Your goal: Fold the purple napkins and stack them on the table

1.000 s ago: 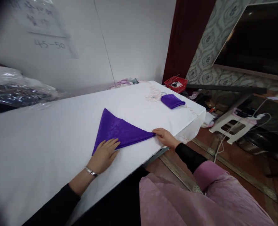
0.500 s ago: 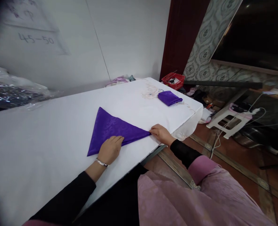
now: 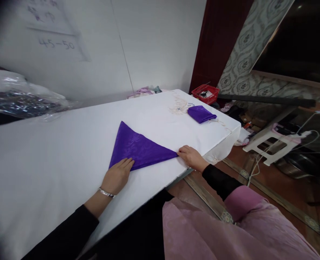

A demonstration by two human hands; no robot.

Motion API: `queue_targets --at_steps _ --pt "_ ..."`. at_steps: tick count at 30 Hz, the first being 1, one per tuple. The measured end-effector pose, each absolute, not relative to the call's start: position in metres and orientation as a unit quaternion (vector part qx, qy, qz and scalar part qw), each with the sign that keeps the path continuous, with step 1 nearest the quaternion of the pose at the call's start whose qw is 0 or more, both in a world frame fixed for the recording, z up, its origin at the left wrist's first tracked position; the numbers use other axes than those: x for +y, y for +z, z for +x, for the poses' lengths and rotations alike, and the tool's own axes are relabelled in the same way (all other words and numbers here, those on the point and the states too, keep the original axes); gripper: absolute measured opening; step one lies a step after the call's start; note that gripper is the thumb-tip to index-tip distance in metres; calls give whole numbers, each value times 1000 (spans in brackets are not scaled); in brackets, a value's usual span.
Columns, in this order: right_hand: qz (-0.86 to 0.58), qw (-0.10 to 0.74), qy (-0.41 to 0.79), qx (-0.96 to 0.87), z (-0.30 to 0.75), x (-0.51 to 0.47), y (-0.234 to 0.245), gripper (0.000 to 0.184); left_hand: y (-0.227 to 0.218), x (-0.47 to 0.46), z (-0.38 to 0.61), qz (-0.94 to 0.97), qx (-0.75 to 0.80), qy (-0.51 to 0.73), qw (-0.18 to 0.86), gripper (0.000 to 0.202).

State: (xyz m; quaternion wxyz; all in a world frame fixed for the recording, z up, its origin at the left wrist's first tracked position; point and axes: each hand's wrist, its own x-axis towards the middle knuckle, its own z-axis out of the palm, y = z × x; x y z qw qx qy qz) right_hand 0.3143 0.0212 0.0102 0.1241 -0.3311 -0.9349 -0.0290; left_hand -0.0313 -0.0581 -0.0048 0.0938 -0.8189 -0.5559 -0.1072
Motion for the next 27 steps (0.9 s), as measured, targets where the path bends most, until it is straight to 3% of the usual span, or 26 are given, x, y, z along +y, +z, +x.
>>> queue_targets --at_steps 6,13,21,27 --pt "-333 31 -92 -938 315 11 7 42 -4 -77 -61 -803 -582 -92 88 41" --pt "-328 3 -134 -935 327 6 -12 71 -2 -99 -82 -772 -626 -103 42 41" --pt "-351 -9 -50 -935 332 16 -14 71 21 -92 -60 -749 -651 -120 18 42" --pt "-380 -27 -12 -925 329 15 -11 77 28 -67 9 -827 -549 -118 -27 54"
